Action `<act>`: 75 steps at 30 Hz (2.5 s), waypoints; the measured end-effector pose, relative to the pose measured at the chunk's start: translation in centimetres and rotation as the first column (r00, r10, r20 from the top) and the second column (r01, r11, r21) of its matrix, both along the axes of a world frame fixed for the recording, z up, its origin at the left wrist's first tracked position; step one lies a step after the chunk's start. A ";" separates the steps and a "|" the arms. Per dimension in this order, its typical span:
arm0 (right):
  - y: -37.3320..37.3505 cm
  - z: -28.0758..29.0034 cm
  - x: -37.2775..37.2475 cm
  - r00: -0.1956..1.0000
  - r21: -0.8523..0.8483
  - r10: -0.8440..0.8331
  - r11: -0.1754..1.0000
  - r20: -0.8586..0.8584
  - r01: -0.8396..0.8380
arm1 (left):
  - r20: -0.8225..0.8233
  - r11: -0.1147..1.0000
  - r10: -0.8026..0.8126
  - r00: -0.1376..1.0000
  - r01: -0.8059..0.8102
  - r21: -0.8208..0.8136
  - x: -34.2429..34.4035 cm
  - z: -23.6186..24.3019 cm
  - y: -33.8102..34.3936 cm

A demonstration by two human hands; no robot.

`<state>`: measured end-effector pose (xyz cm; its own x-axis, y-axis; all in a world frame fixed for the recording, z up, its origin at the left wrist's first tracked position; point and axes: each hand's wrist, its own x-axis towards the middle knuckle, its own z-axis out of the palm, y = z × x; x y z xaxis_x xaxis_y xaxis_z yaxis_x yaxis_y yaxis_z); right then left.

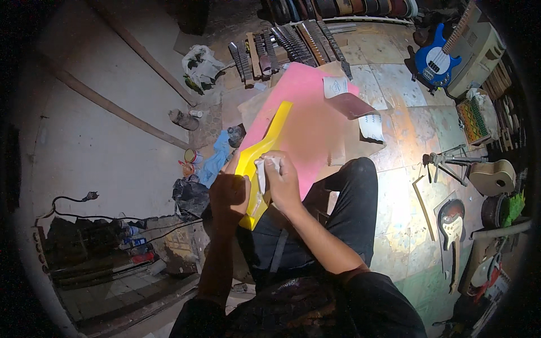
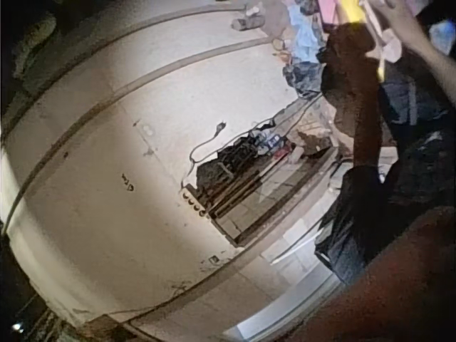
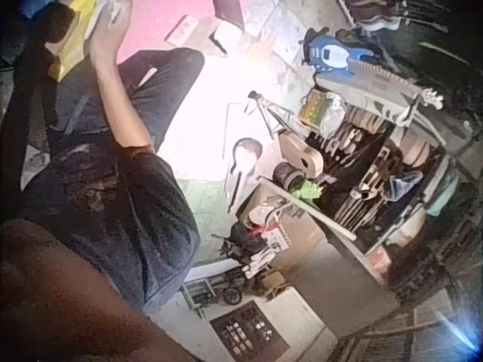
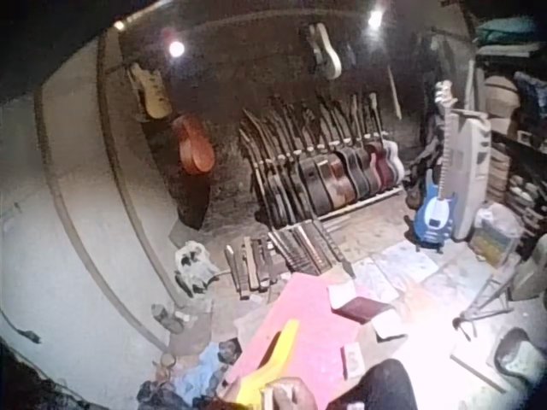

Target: The person sands the surface and sides of a yellow guitar body using a piece of sandpaper and a sanding block.

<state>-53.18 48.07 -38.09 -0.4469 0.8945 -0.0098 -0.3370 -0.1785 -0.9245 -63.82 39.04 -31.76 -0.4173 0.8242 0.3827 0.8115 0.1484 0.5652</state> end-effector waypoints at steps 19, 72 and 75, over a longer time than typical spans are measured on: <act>1.7 2.2 1.2 0.998 -0.234 0.066 0.970 -0.009 -0.066 | 0.049 1.000 -0.013 0.999 0.013 0.015 0.9 1.6 2.3; 1.6 -0.5 -1.3 0.986 0.215 -0.134 0.970 0.096 0.111 | -0.004 0.995 -0.077 0.997 0.076 -0.068 0.9 3.0 2.8; 3.6 -0.4 -2.1 0.990 0.118 -0.123 0.986 0.071 0.115 | 0.004 0.995 -0.070 0.998 0.070 -0.065 0.4 1.9 2.4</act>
